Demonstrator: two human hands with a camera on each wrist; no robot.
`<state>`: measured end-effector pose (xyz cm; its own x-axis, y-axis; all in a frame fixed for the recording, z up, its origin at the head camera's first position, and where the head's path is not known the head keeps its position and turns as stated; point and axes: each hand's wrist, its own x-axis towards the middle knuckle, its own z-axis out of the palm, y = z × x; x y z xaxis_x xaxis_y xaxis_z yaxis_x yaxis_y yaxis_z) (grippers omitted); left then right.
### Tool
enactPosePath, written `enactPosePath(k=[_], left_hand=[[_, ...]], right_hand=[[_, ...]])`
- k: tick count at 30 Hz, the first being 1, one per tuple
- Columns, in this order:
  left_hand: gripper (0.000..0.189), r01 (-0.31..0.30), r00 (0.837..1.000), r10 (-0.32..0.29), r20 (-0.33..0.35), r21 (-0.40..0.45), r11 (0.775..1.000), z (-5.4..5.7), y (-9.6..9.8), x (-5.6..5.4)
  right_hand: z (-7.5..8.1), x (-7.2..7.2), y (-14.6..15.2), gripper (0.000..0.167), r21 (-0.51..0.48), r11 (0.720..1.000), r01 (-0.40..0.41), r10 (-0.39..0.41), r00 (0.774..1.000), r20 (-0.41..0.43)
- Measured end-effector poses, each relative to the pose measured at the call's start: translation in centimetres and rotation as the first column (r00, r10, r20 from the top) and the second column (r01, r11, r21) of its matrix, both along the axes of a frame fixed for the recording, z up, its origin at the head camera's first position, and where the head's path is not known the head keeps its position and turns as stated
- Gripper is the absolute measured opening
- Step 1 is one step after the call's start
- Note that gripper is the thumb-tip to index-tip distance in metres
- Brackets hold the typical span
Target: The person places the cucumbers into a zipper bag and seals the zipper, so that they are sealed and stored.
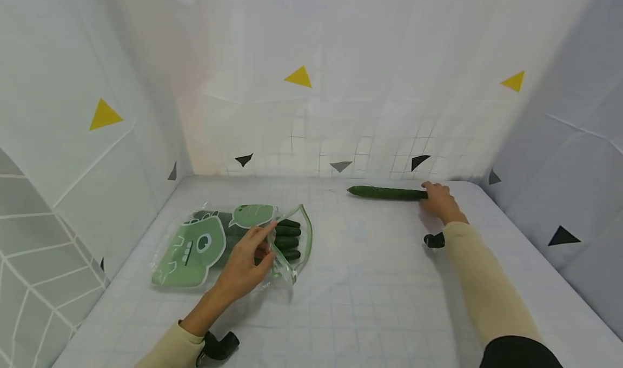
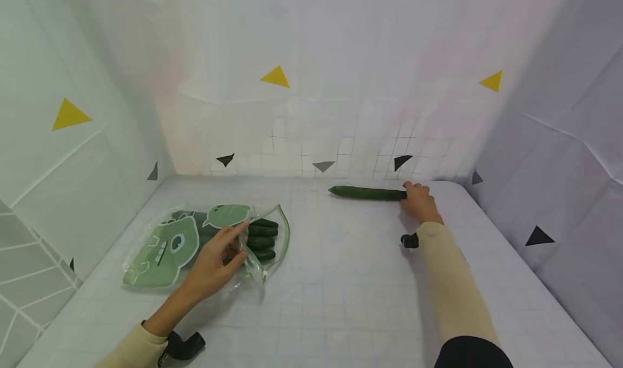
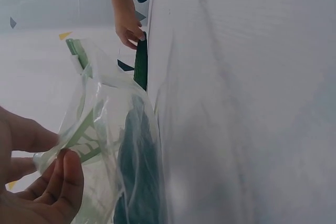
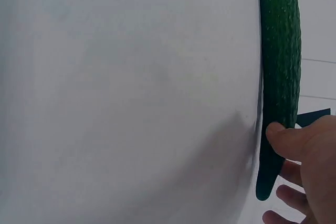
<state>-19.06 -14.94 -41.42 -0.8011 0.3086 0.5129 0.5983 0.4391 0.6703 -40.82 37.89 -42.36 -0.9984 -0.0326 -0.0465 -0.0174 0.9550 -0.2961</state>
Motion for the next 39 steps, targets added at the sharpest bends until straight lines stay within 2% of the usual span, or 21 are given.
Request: enactPosePath(k=[4, 8, 11, 14, 19, 26, 32, 34, 36, 39], left_hand=[[0.067, -0.001, 1.000, 0.001, -0.001, -0.001, 1.000, -0.1, 0.0, 0.0], [0.067, -0.001, 1.000, 0.001, -0.002, -0.004, 1.000, -0.1, 0.0, -0.1], [0.067, -0.002, 1.000, 0.002, -0.004, -0.006, 1.000, -0.1, 0.0, -0.1], [0.067, -0.004, 1.000, 0.004, -0.006, -0.012, 1.000, 0.0, 0.0, -0.2], [0.066, -0.009, 1.000, 0.009, 0.004, -0.016, 1.000, -0.1, 0.1, -0.2], [0.067, -0.008, 1.000, 0.008, 0.003, -0.006, 1.000, -0.3, 0.0, -0.2], [0.067, -0.009, 1.000, 0.009, 0.001, 0.002, 1.000, -0.3, 0.0, -0.1], [0.066, -0.008, 1.000, 0.008, 0.002, 0.000, 1.000, -0.2, 0.0, -0.1], [0.066, -0.005, 1.000, 0.005, 0.002, 0.001, 1.000, -0.2, 0.0, -0.1], [0.066, -0.003, 1.000, 0.003, -0.004, 0.000, 1.000, -0.3, 0.0, -0.1]], right_hand=[[-0.2, 0.4, 0.3, 0.052, 0.029, 1.000, 0.006, -0.006, 1.000, 0.006], [-0.4, 1.0, 0.9, 0.042, 0.020, 0.999, -0.048, 0.048, 0.998, -0.028], [-0.6, 1.5, 1.2, 0.038, -0.025, 0.995, -0.093, 0.091, 0.994, -0.054], [-0.9, 2.2, 1.2, 0.035, -0.109, 0.987, -0.115, 0.109, 0.992, -0.057], [-1.4, 3.5, 0.9, 0.037, -0.233, 0.965, -0.117, 0.090, 0.988, -0.123], [-1.0, 5.5, -0.4, 0.047, -0.350, 0.932, -0.091, 0.018, 0.978, -0.207], [-0.6, 7.3, -2.1, 0.046, -0.487, 0.868, -0.101, 0.031, 0.988, -0.151], [-0.4, 7.8, -2.7, 0.046, -0.500, 0.860, -0.104, 0.046, 0.991, -0.128], [-0.3, 8.1, -3.3, 0.046, -0.493, 0.862, -0.117, 0.065, 0.991, -0.121], [-0.1, 8.5, -3.9, 0.045, -0.428, 0.891, -0.152, 0.096, 0.984, -0.150]])
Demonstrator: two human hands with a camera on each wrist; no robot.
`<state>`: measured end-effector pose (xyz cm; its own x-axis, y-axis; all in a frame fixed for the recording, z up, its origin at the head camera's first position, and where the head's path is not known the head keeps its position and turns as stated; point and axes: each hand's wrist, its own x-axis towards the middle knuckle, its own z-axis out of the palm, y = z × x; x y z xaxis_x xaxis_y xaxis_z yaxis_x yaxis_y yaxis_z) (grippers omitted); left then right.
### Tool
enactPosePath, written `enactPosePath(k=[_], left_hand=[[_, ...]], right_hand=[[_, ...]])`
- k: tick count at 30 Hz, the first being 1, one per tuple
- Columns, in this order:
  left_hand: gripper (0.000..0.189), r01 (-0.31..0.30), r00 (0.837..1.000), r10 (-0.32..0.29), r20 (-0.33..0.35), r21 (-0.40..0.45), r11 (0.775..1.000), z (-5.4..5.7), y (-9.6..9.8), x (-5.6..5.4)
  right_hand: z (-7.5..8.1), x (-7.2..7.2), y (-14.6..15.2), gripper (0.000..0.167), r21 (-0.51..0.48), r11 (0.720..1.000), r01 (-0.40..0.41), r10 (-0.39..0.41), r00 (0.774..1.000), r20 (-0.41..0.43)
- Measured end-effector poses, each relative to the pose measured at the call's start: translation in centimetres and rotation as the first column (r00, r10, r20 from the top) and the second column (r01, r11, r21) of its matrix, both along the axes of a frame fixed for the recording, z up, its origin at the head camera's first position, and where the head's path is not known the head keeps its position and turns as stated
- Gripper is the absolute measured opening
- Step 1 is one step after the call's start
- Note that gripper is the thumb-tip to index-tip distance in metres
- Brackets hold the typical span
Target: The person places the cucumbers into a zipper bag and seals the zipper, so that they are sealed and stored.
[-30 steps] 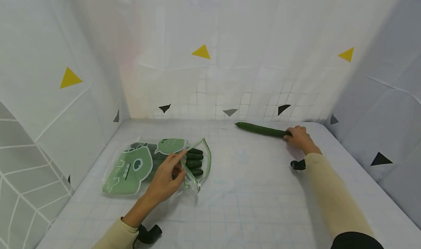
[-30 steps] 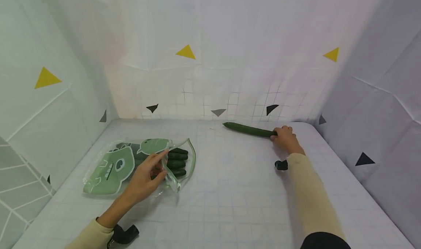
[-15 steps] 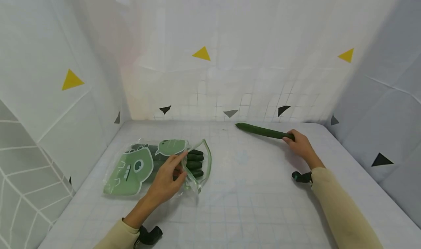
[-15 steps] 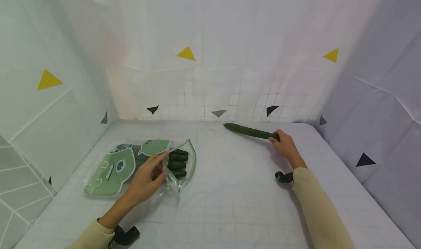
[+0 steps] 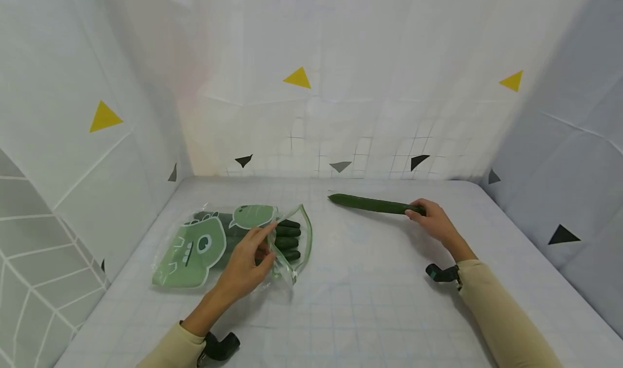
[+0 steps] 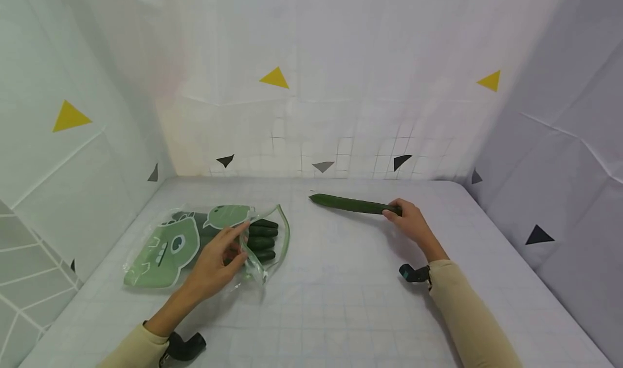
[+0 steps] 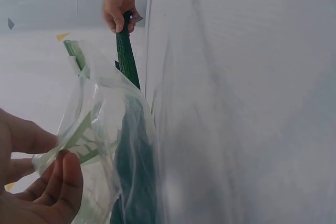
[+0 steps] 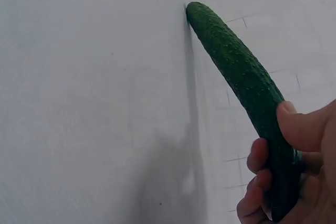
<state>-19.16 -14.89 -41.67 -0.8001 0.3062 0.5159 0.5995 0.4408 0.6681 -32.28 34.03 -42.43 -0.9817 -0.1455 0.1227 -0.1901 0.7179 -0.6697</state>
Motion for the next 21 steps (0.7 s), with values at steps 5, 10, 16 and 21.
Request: enactPosePath(k=[5, 10, 16, 21], left_hand=[[0.066, 0.002, 1.000, -0.002, -0.008, 0.002, 1.000, 0.0, 0.0, 0.0], [0.065, 0.000, 1.000, 0.000, -0.008, 0.001, 1.000, -0.1, -0.1, 0.1], [0.065, 0.004, 1.000, -0.004, -0.003, -0.002, 1.000, -0.1, -0.1, 0.0], [0.065, 0.004, 1.000, -0.004, -0.006, 0.002, 1.000, -0.2, -0.1, -0.1]], right_hand=[[0.7, 0.4, 0.0, 0.036, 0.196, 0.979, -0.059, 0.074, 0.995, -0.070], [1.8, 0.4, 0.9, 0.033, 0.335, 0.930, -0.154, 0.157, 0.987, 0.018], [2.7, 0.7, 2.2, 0.021, 0.351, 0.901, -0.255, 0.228, 0.967, 0.117], [2.3, 1.4, 2.7, 0.029, 0.113, 0.951, -0.289, 0.272, 0.952, 0.142]])
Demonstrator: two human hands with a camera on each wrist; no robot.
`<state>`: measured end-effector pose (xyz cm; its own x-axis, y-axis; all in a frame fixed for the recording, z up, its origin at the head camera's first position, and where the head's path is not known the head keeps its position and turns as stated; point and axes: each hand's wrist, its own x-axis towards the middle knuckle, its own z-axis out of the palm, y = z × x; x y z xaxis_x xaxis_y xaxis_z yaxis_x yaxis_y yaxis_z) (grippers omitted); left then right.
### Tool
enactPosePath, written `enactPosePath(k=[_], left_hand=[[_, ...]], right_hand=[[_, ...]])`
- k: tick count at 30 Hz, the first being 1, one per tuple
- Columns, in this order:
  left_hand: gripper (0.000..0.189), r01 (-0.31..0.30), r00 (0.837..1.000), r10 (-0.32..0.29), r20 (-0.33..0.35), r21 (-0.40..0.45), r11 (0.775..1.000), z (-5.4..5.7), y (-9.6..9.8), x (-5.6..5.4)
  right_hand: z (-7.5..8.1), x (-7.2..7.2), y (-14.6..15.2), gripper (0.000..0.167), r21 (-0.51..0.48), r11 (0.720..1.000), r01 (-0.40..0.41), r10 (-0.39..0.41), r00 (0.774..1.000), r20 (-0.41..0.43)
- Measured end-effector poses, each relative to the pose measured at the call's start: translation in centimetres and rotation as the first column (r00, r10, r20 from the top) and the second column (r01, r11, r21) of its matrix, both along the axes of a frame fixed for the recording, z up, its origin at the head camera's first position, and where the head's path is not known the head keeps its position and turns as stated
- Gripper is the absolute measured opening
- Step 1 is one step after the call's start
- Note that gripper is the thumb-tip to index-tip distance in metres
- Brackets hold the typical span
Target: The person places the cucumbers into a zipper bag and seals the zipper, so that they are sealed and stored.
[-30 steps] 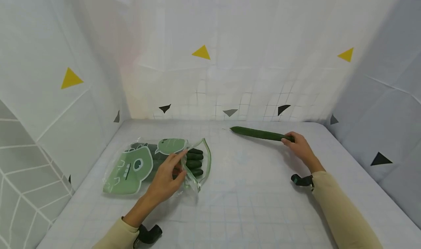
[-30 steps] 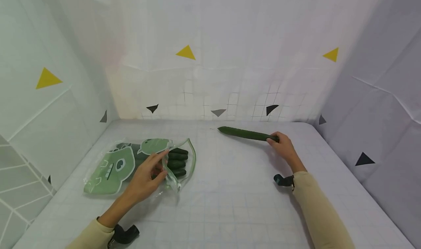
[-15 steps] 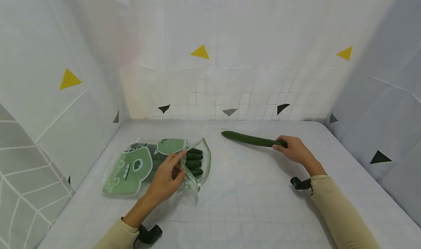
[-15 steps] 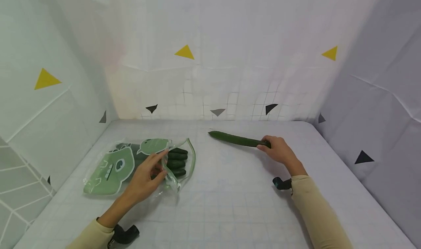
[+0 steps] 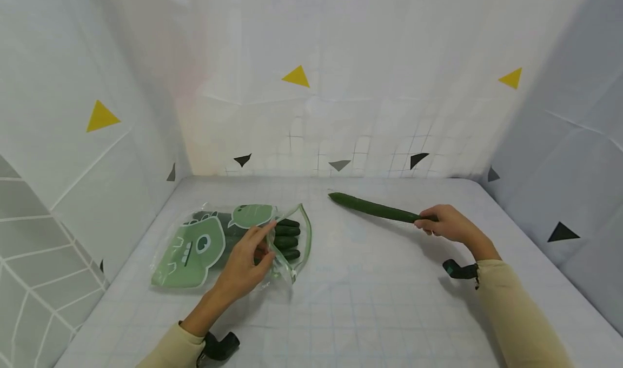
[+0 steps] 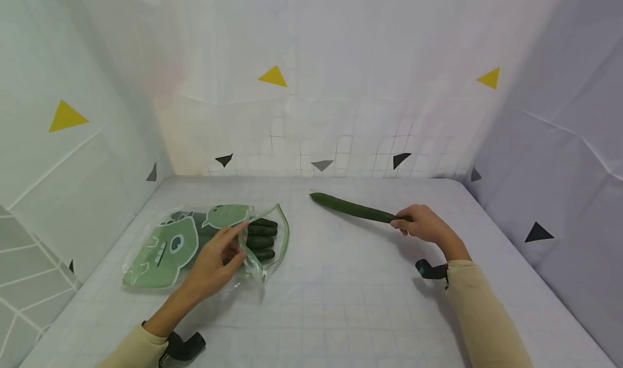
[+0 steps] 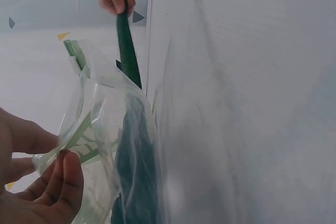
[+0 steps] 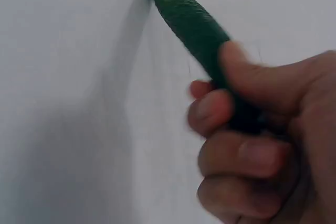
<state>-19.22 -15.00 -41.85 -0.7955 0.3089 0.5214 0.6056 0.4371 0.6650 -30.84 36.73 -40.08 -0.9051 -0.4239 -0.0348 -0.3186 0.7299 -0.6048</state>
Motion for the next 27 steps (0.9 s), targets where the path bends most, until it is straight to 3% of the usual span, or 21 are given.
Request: enactPosePath(k=[2, 4, 9, 13, 19, 27], left_hand=[[0.065, 0.002, 1.000, -0.002, 0.001, 0.000, 1.000, 0.0, 0.0, 0.0], [0.066, 0.003, 1.000, -0.003, 0.002, 0.001, 1.000, 0.0, 0.0, 0.0], [0.066, -0.005, 1.000, 0.005, 0.001, 0.003, 1.000, 0.0, 0.0, -0.1], [0.065, -0.004, 1.000, 0.004, 0.003, -0.001, 1.000, 0.1, 0.1, 0.0], [0.066, -0.001, 1.000, 0.001, 0.003, 0.003, 1.000, 0.2, 0.1, 0.0], [0.066, -0.006, 1.000, 0.006, 0.006, 0.007, 1.000, 0.3, 0.0, 0.0]], right_hand=[[-0.3, 0.3, 0.0, 0.035, -0.177, 0.984, 0.026, -0.015, 0.998, 0.060], [-0.6, 0.5, -0.2, 0.040, -0.349, 0.936, 0.045, -0.003, 0.993, 0.118], [-1.5, 1.1, -1.4, 0.048, -0.576, 0.815, 0.067, 0.048, 0.982, 0.183], [-2.0, 1.7, -2.5, 0.047, -0.662, 0.746, 0.077, 0.092, 0.972, 0.217], [-1.9, 2.7, -3.9, 0.033, -0.717, 0.696, 0.050, 0.146, 0.967, 0.208], [-2.1, 3.1, -4.4, 0.034, -0.803, 0.587, -0.106, 0.351, 0.926, 0.135]])
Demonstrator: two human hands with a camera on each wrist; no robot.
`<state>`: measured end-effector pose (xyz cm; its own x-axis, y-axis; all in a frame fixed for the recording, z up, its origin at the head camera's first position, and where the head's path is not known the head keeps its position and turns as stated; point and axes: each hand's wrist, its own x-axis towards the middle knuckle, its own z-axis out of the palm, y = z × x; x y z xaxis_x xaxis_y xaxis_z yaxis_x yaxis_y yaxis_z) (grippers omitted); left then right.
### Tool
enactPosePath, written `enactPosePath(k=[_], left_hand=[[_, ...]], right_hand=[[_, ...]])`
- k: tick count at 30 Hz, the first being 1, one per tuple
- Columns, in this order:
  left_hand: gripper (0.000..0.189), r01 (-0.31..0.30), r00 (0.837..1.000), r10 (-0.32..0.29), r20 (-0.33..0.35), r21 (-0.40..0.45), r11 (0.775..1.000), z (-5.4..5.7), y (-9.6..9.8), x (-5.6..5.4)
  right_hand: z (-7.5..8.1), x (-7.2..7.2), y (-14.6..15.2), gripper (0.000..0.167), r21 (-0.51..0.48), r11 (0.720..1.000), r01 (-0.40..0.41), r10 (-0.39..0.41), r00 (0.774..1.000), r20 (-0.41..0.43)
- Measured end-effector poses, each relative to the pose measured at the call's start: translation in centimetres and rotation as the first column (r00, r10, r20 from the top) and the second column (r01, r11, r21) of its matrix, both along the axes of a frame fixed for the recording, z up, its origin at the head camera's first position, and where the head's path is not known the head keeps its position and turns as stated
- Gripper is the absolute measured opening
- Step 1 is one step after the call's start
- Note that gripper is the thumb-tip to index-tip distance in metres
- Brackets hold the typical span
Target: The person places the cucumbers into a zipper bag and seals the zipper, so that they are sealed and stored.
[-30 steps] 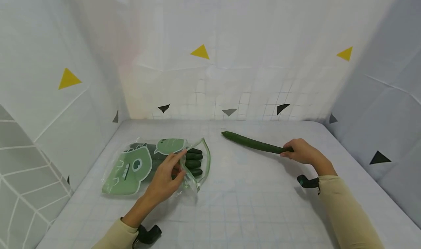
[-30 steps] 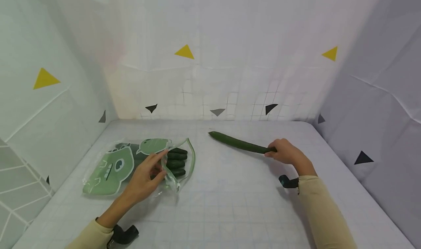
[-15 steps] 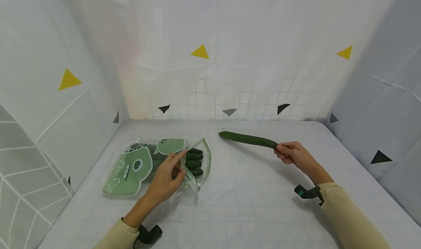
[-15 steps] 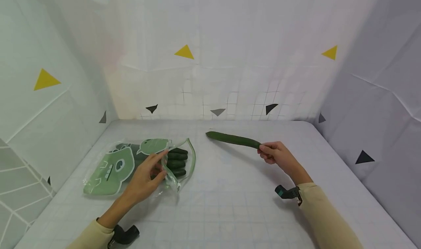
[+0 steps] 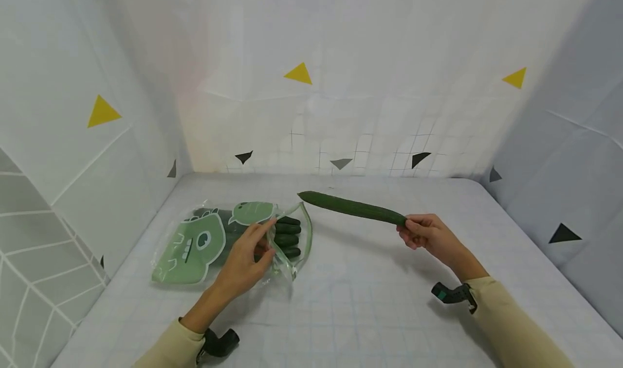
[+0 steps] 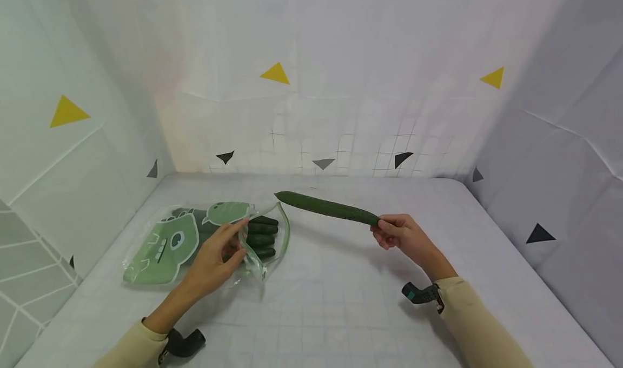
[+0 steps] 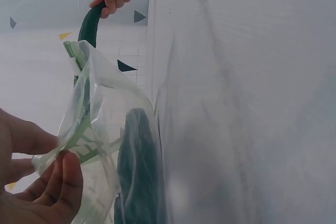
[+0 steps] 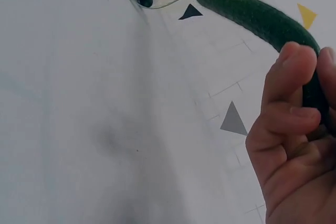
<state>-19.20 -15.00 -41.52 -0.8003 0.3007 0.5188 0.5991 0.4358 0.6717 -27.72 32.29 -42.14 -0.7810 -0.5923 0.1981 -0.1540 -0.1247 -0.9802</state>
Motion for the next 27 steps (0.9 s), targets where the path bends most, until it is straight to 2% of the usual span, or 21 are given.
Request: enactPosePath(k=[4, 10, 20, 27], left_hand=[[0.066, 0.001, 1.000, -0.001, -0.005, 0.003, 1.000, 0.0, 0.0, 0.0], [0.066, 0.000, 1.000, 0.001, -0.004, 0.015, 1.000, 0.3, 0.0, 0.1], [0.066, -0.023, 0.999, 0.023, -0.024, 0.023, 0.999, 0.6, 0.1, 0.1], [0.065, -0.043, 0.999, 0.043, -0.018, 0.019, 0.999, 0.6, 0.1, 0.2]], right_hand=[[-0.3, 0.1, -0.4, 0.037, -0.033, 0.997, -0.066, 0.065, 0.997, -0.027], [-0.8, 0.2, -0.5, 0.039, -0.039, 0.993, -0.108, 0.107, 0.994, -0.039], [-1.1, 0.1, 0.1, 0.038, -0.115, 0.981, -0.155, 0.157, 0.988, 0.008], [-1.2, 0.1, 0.0, 0.041, -0.164, 0.962, -0.217, 0.226, 0.973, 0.042]])
